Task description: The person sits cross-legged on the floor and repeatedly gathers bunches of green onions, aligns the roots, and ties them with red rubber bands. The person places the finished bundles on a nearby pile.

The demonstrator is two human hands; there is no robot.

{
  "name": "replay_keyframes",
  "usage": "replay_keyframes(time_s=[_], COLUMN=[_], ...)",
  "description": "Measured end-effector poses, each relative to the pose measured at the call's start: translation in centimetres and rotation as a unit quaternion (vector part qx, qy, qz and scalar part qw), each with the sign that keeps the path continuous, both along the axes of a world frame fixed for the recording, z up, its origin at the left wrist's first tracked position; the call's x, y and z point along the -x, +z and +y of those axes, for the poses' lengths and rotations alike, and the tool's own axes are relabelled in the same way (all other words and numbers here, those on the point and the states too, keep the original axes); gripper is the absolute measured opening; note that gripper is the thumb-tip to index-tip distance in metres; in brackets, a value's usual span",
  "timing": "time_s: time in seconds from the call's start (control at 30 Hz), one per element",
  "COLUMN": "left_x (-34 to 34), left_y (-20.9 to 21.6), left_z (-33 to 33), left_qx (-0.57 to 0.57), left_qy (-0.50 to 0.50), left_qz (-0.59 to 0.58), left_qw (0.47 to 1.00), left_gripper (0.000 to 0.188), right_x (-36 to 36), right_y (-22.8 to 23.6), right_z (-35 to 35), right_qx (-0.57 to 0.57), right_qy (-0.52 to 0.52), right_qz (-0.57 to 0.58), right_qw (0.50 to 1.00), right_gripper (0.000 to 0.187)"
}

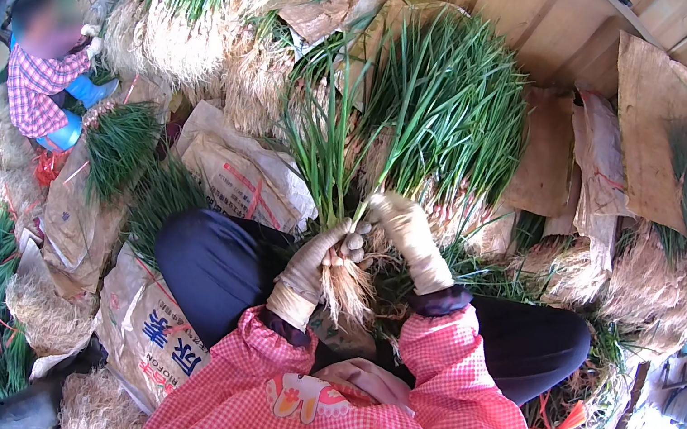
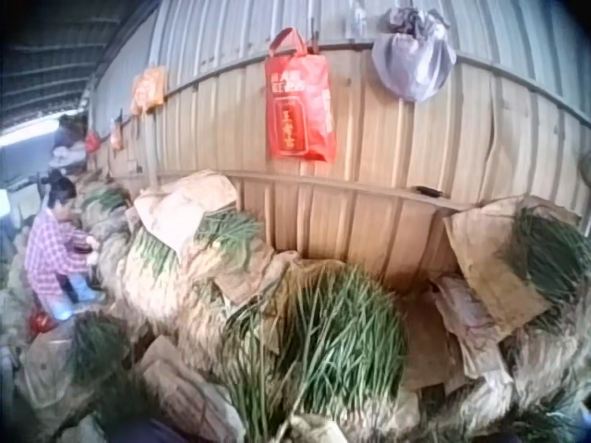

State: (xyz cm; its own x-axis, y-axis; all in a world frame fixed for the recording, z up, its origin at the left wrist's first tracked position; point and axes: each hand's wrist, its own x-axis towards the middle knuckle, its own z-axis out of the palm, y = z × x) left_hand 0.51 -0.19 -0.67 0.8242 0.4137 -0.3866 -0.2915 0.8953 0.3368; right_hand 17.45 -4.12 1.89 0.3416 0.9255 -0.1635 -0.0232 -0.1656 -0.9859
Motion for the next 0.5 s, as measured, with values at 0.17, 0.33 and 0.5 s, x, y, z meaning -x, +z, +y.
replay_keyframes(time_s=[0.17, 0.33, 0.5], left_x=[0.0, -0.6, 1.6], left_y=[0.2, 1.1, 5.8], left_z=[-0.6, -1.3, 0.2], left_qx=[-0.034, -0.216, -0.164], left_qy=[-0.038, -0.068, -0.029], left_qz=[0.020, 0.202, 0.065], left_qw=[0.999, 0.953, 0.984], left_gripper=[0.033, 0.033, 0.031], right_x=[-6.0, -4.7, -11.6], right_y=[-1.4, -3.8, 1.6], right_z=[-1.6, 3.6, 6.9], right_qx=[-0.009, 0.166, 0.077], right_qy=[-0.217, 0.046, -0.127], right_qz=[0.134, -0.116, 0.063], right_qw=[0.967, 0.978, 0.987], right_gripper=[0.031, 0.046, 0.021])
